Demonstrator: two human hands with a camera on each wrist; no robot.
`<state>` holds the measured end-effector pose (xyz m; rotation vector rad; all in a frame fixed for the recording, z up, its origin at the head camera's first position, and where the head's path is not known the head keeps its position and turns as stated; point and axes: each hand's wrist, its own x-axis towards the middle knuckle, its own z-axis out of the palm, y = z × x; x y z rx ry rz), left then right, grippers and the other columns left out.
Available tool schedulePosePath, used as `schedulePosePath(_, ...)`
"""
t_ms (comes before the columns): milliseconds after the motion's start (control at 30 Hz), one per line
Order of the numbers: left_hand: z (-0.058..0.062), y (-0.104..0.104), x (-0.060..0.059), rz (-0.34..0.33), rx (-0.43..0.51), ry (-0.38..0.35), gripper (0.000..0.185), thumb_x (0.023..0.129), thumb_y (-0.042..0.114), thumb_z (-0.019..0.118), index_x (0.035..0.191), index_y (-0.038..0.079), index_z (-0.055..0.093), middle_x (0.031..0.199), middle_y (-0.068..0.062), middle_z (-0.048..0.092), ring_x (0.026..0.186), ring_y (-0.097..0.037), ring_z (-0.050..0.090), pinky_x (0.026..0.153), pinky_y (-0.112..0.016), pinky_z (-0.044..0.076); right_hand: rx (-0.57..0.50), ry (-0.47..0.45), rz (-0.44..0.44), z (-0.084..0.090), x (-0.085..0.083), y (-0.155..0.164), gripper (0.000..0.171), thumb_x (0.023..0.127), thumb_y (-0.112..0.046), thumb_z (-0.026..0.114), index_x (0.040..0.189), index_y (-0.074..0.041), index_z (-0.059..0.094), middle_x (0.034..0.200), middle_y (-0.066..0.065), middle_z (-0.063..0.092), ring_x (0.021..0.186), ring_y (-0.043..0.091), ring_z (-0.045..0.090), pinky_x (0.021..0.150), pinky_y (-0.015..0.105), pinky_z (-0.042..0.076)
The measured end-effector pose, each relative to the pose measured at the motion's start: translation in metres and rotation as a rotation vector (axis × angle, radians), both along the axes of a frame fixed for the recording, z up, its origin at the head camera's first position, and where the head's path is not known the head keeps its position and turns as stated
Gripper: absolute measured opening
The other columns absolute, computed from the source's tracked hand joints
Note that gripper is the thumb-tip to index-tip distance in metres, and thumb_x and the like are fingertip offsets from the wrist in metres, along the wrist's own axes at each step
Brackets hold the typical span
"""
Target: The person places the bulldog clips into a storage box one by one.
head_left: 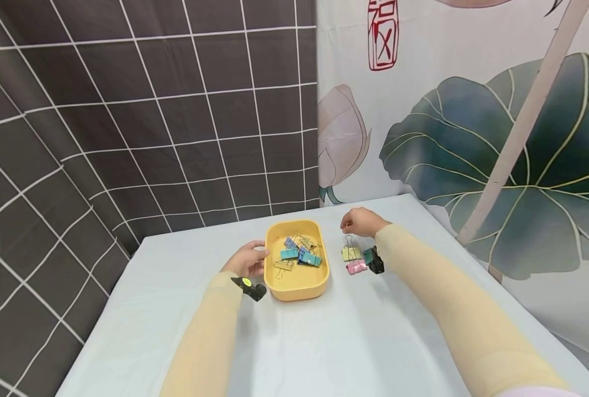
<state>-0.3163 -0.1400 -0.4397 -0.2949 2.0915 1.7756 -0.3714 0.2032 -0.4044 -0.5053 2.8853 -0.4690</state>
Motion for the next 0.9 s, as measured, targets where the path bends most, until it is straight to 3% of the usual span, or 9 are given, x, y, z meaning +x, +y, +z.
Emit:
schedulePosePath(400, 0.001, 0.0, 0.001, -0.004, 0.005, 0.001, 0.046, 0.104, 0.01, 0.057, 0.148, 0.011, 0.046, 0.107, -0.017, 0.063, 0.064, -0.01, 0.056, 0.051, -0.018, 0.051, 0.012, -0.082, 0.013, -0.008, 0.0, 0.006, 0.02, 0.098, -0.012, 0.067, 0.116, -0.007, 0.074, 0.111, 0.006, 0.072, 0.106, 0.024, 0.064, 0.097, 0.043, 0.054)
schedulePosePath(900, 0.001, 0.001, 0.0, 0.018, -0.008, -0.007, 0.047, 0.103, 0.01, 0.059, 0.148, 0.013, 0.047, 0.111, -0.018, 0.064, 0.068, -0.013, 0.059, 0.052, -0.018, 0.051, 0.013, -0.058, 0.002, -0.022, -0.006, 0.006, 0.013, 0.099, -0.007, 0.065, 0.103, -0.011, 0.076, 0.1, 0.002, 0.071, 0.091, 0.019, 0.062, 0.087, 0.038, 0.056)
